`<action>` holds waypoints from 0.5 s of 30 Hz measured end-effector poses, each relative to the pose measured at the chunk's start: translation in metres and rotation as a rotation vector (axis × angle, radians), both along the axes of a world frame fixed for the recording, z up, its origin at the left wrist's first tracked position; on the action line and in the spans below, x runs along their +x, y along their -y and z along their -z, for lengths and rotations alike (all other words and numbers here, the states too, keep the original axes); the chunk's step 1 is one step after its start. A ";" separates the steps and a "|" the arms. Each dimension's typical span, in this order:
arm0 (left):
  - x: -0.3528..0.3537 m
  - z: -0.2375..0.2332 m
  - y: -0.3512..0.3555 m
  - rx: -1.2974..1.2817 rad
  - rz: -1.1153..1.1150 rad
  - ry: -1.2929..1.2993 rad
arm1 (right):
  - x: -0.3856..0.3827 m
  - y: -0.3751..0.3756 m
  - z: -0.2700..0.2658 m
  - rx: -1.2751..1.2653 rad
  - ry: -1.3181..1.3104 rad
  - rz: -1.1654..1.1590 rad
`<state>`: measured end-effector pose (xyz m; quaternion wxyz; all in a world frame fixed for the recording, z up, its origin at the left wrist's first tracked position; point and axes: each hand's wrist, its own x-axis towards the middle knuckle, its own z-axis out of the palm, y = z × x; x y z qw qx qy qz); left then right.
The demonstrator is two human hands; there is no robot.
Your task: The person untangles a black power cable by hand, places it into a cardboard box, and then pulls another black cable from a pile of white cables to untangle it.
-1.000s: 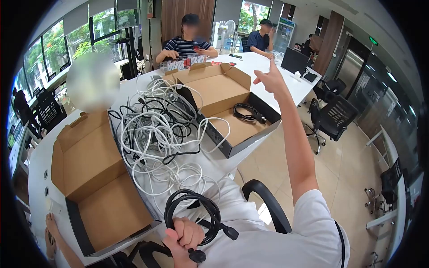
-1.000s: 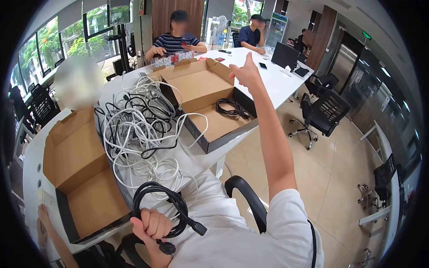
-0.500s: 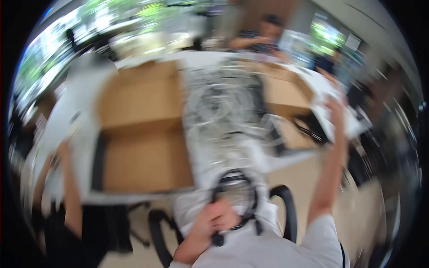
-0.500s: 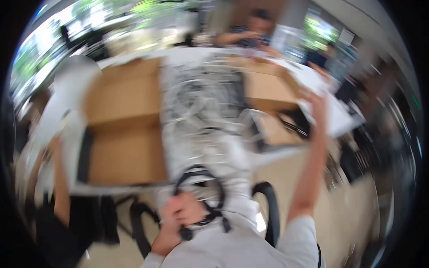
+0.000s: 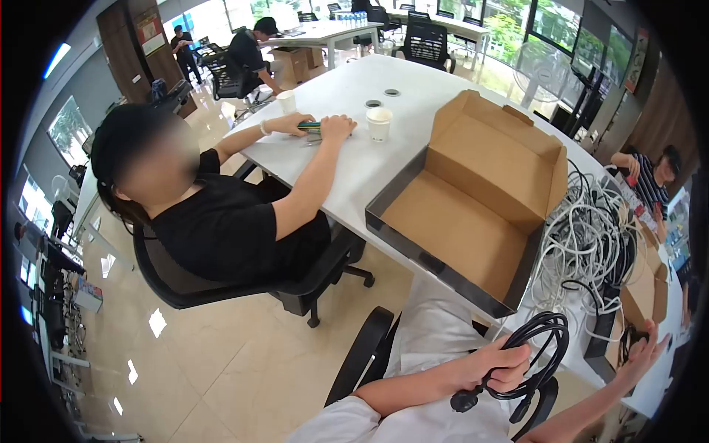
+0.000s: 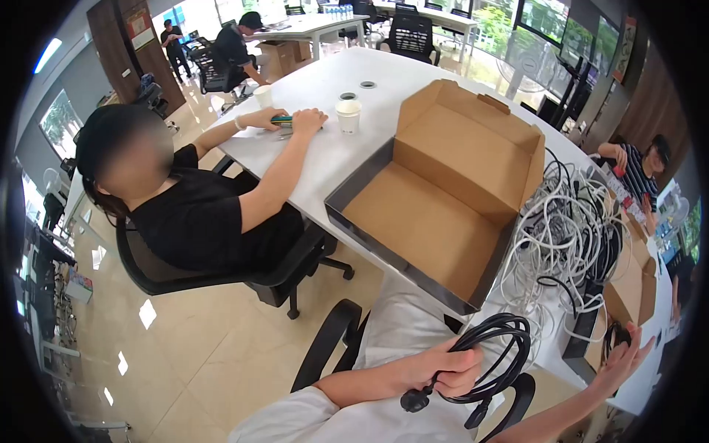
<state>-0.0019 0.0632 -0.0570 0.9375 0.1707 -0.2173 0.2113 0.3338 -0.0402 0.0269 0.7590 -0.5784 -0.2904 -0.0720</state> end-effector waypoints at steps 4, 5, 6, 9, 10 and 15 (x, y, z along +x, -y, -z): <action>0.002 -0.008 -0.006 0.013 -0.045 -0.002 | 0.012 0.000 0.001 -0.002 -0.017 -0.041; 0.005 -0.007 -0.007 0.012 -0.040 0.000 | 0.017 -0.003 0.003 -0.025 -0.017 -0.047; 0.007 -0.008 -0.009 0.011 -0.036 -0.015 | 0.022 -0.005 0.006 -0.050 -0.018 -0.048; 0.016 -0.008 -0.010 0.008 -0.003 -0.034 | 0.045 -0.004 0.007 -0.140 -0.143 -0.125; 0.020 -0.007 -0.010 0.043 -0.023 -0.023 | 0.049 -0.001 0.008 -0.153 -0.157 -0.146; 0.028 -0.018 -0.010 0.099 -0.087 -0.099 | 0.056 0.012 -0.025 -0.009 -0.208 -0.025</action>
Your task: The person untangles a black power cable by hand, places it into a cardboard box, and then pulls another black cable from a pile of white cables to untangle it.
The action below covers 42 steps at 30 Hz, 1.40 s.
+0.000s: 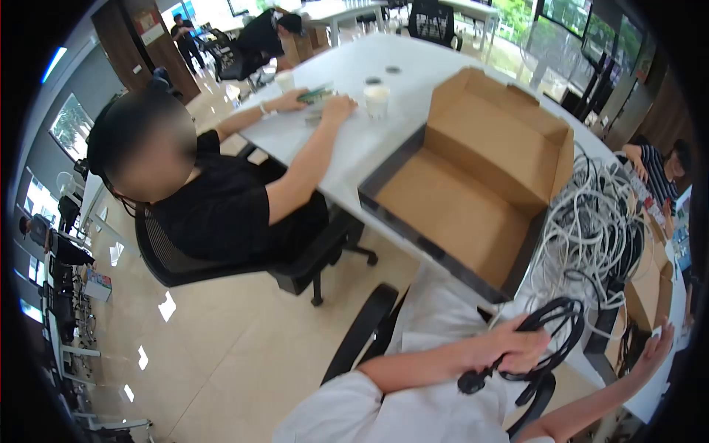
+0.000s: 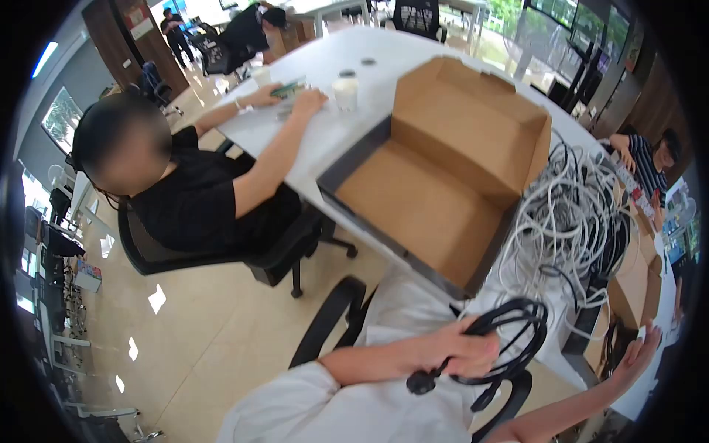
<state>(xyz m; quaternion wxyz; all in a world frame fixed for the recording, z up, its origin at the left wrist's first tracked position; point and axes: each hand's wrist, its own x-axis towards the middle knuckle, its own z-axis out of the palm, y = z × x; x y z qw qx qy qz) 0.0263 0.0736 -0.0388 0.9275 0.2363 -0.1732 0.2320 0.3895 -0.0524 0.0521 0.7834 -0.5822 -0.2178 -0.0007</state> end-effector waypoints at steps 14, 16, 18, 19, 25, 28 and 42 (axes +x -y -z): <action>0.010 -0.018 0.011 0.393 -1.077 -0.283 | -0.224 -0.023 0.040 -0.460 0.893 -0.814; 0.001 -0.016 0.014 0.293 -0.904 -0.309 | -0.237 -0.027 0.042 -0.495 0.965 -0.769; -0.011 -0.020 0.017 0.223 -0.770 -0.422 | -0.246 -0.027 0.042 -0.542 1.004 -0.713; -0.012 -0.019 0.019 0.189 -0.765 -0.423 | -0.247 -0.024 0.043 -0.558 1.017 -0.717; 0.001 0.008 0.046 0.168 -0.753 -0.300 | -0.258 0.005 0.041 -0.665 0.869 -0.702; 0.005 0.019 0.048 0.219 -0.536 -0.246 | -0.253 0.029 0.031 -0.824 0.834 -0.729; 0.058 0.008 0.051 0.503 -0.519 0.029 | -0.245 0.064 0.049 -0.814 0.835 -0.442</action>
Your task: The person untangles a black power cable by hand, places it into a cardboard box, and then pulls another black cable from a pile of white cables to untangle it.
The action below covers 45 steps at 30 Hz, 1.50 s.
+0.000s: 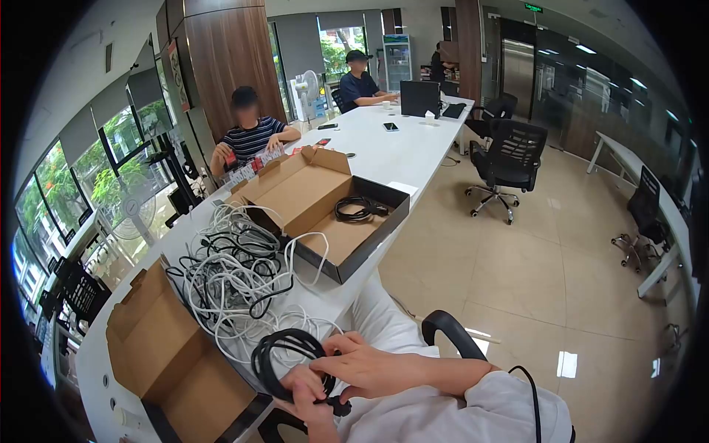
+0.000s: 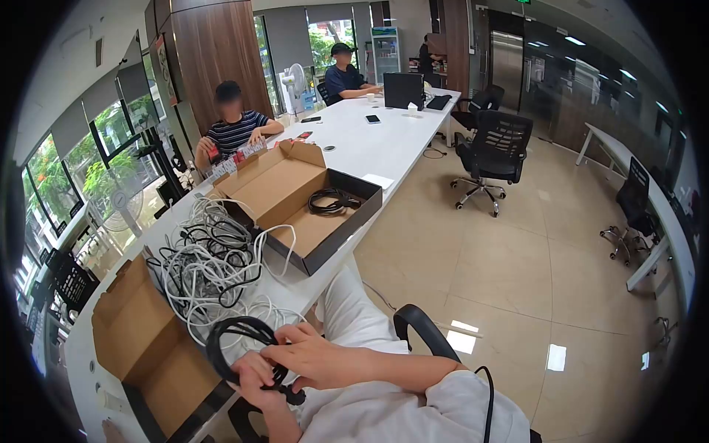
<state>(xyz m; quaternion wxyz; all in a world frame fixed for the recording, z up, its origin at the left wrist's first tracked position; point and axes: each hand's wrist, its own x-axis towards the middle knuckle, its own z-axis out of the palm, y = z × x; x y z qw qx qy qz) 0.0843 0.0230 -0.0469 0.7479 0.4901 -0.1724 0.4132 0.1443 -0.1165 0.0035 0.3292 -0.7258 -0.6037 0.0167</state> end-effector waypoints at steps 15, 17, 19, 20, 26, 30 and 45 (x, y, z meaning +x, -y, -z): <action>-0.019 -0.016 -0.034 0.147 -0.216 -0.406 | 0.012 -0.037 0.017 0.152 0.140 -0.062; -0.022 -0.014 -0.037 0.166 -0.244 -0.453 | 0.015 -0.042 0.021 0.158 0.167 -0.065; -0.023 -0.012 -0.036 0.171 -0.250 -0.465 | 0.018 -0.045 0.024 0.164 0.168 -0.078; -0.024 -0.011 -0.037 0.181 -0.245 -0.460 | 0.018 -0.045 0.025 0.166 0.167 -0.086; -0.029 -0.014 -0.028 0.063 -0.346 -0.406 | 0.018 -0.047 0.030 0.191 0.180 -0.165; -0.031 -0.013 -0.031 0.096 -0.360 -0.284 | 0.018 -0.050 0.032 0.427 0.186 -0.243; -0.055 -0.018 -0.030 -0.210 0.050 -0.008 | 0.008 -0.028 0.017 0.641 -0.394 -0.297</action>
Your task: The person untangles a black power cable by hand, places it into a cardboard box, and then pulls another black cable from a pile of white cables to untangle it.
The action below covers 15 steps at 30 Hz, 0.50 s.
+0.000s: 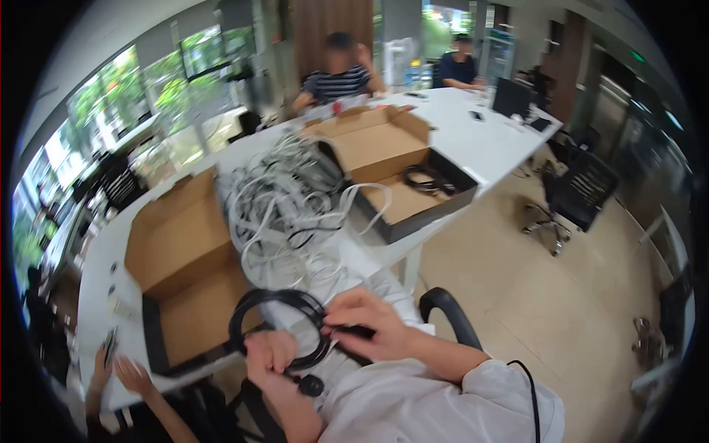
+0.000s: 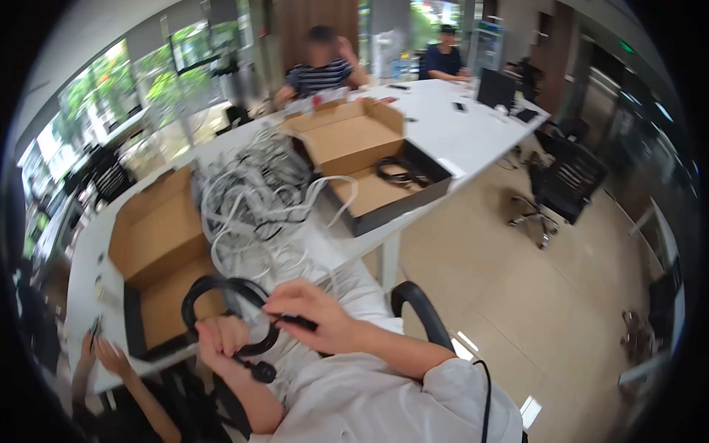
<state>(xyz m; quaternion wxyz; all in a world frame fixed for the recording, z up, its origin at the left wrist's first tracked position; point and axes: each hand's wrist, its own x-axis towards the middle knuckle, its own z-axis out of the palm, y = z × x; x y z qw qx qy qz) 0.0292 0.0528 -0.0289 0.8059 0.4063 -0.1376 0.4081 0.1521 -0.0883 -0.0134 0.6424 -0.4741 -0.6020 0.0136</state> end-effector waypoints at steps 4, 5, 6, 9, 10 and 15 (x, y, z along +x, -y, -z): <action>-0.013 -0.004 -0.002 -0.090 -0.027 -0.016 | 0.010 0.004 -0.011 -0.069 0.203 0.200; -0.016 -0.002 -0.003 -0.100 -0.021 -0.009 | 0.012 0.001 -0.010 -0.071 0.233 0.208; -0.019 -0.004 -0.003 -0.097 -0.021 -0.023 | 0.013 -0.002 -0.009 -0.070 0.264 0.219; -0.026 -0.002 -0.001 -0.191 0.071 -0.006 | 0.013 -0.013 -0.008 -0.235 0.223 0.187; -0.029 0.001 0.000 -0.241 0.116 0.009 | 0.013 -0.018 -0.009 -0.303 0.206 0.151; -0.037 0.008 0.014 -0.208 0.347 0.062 | 0.013 -0.046 0.029 -0.460 -0.056 -0.293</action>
